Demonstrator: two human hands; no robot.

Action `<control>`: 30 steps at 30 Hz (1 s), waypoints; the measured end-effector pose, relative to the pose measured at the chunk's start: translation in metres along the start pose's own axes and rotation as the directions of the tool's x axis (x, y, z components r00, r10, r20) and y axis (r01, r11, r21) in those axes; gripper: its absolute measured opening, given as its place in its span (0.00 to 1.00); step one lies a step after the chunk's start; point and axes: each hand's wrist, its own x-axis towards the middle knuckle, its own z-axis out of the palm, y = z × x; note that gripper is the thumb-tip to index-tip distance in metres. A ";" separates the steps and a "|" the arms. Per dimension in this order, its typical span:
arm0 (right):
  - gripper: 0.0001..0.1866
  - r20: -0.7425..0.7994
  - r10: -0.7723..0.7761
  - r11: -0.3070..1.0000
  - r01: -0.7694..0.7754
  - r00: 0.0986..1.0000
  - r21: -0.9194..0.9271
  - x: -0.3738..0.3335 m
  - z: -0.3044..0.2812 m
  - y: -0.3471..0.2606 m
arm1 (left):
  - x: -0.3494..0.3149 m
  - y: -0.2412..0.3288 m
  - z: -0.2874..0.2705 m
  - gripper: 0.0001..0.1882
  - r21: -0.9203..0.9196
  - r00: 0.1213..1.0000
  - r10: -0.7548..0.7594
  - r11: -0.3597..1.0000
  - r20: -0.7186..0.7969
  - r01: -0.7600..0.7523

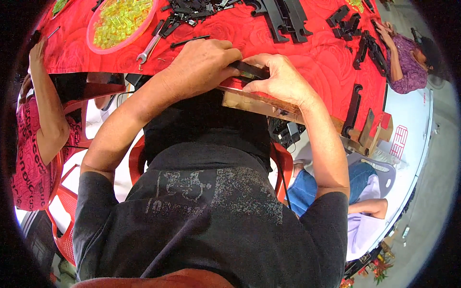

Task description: The person assembles plastic components by hand, fitting smaller parts into a plastic housing on a table.

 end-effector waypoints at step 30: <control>0.26 -0.010 0.042 0.997 -0.041 0.999 0.061 -0.001 0.003 -0.007 | 0.015 0.003 0.006 0.12 -0.004 0.987 -0.050 0.999 0.152 0.051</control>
